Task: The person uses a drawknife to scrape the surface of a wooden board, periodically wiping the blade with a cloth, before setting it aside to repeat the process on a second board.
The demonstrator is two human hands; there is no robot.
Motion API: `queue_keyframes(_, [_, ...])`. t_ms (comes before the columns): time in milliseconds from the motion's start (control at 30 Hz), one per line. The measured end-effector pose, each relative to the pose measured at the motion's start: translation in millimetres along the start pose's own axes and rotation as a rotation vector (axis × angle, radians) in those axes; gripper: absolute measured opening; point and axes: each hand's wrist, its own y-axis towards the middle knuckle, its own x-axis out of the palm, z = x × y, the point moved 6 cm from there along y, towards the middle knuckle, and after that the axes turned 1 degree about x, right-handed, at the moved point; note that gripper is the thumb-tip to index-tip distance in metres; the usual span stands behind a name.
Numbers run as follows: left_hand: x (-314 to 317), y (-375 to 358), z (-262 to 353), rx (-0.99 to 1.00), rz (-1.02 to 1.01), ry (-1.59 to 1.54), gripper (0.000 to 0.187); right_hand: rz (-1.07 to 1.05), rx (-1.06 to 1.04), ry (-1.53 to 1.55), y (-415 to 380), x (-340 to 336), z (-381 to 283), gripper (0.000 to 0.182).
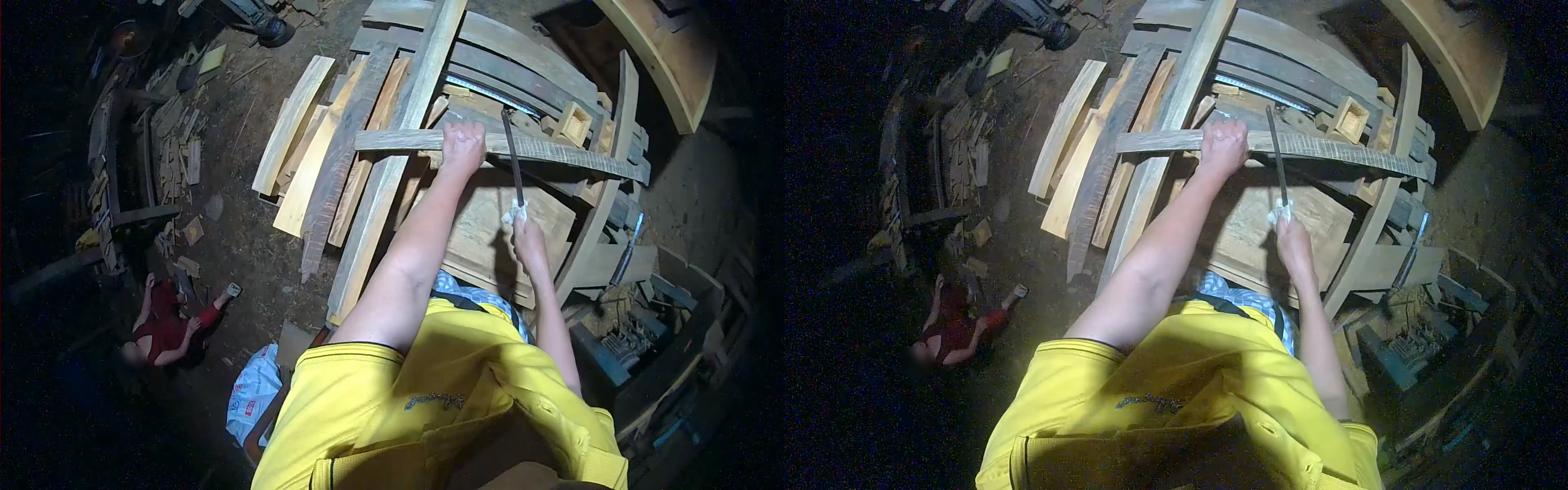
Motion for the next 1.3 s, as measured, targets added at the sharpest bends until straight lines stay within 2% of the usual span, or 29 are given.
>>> queue_keyframes(100, [-0.3,0.2,1.6,0.014,0.015,0.003,0.017,-0.017,0.029,0.035,27.4,-2.3,-11.7,0.039])
queue_keyframes(167, [-1.4,0.7,2.0,0.023,0.029,-0.003,0.018,0.073,-0.283,0.056,68.0,0.9,-31.3,0.037])
queue_keyframes(200, [-1.4,0.9,1.7,0.025,0.02,-0.001,0.019,0.04,-0.202,0.029,67.6,-5.6,-44.6,0.036])
queue_keyframes(267, [-1.4,0.8,2.3,0.033,0.01,-0.001,0.019,0.068,-0.212,0.076,69.7,-1.2,-37.2,0.038])
queue_keyframes(333, [-2.2,1.5,2.4,0.014,-0.009,0.014,0.02,0.082,-0.215,0.028,37.9,-4.2,-29.0,0.037])
queue_keyframes(367, [-1.5,2.0,1.7,0.009,-0.008,0.012,0.02,0.027,-0.079,-0.055,31.6,2.4,-4.3,0.037])
queue_keyframes(467, [-0.5,-1.2,1.1,0.024,0.031,0.028,0.018,0.044,-0.116,0.073,1.1,6.1,17.9,0.038])
queue_keyframes(533, [0.1,1.4,1.6,0.018,0.029,0.016,0.015,0.047,-0.127,0.08,16.2,4.5,9.4,0.037])
queue_keyframes(600, [0.2,2.5,2.4,0.028,0.05,0.01,0.014,0.042,-0.17,-0.033,50.1,4.7,-11.9,0.036])
queue_keyframes(667, [2.8,0.9,0.6,0.032,0.058,0.013,0.012,0.081,-0.256,0.038,64.0,-7.8,-49.8,0.037])
queue_keyframes(700, [2.7,1.1,0.6,0.036,0.068,0.0,0.012,0.064,-0.207,0.022,73.1,-5.2,-45.4,0.038])
queue_keyframes(800, [0.7,0.5,1.2,0.04,0.086,-0.021,0.013,0.106,-0.247,0.003,54.0,1.5,-19.7,0.039])
queue_keyframes(867, [-0.6,1.0,-0.9,0.034,0.09,-0.023,0.014,0.114,-0.19,-0.028,19.6,-2.1,-12.4,0.039])
queue_keyframes(933, [2.6,1.0,0.2,0.033,0.068,-0.012,0.017,0.002,0.02,0.025,-3.7,-1.2,-1.9,0.036])
queue_keyframes(1000, [0.4,-0.8,1.4,0.022,0.045,-0.007,0.014,-0.006,0.001,0.03,6.9,-4.6,-16.2,0.038])
queue_keyframes(1067, [-2.8,1.3,2.9,0.011,0.03,0.001,0.012,0.056,-0.132,0.042,36.4,-9.3,-39.1,0.04])
queue_keyframes(1167, [-2.9,0.1,1.4,0.019,0.023,0.025,0.013,0.047,-0.22,0.08,73.5,-1.5,-36.8,0.042])
queue_keyframes(1300, [-3.1,3.2,1.1,0.02,0.006,-0.005,0.018,0.08,-0.124,0.022,21.6,-1.6,-8.3,0.039])
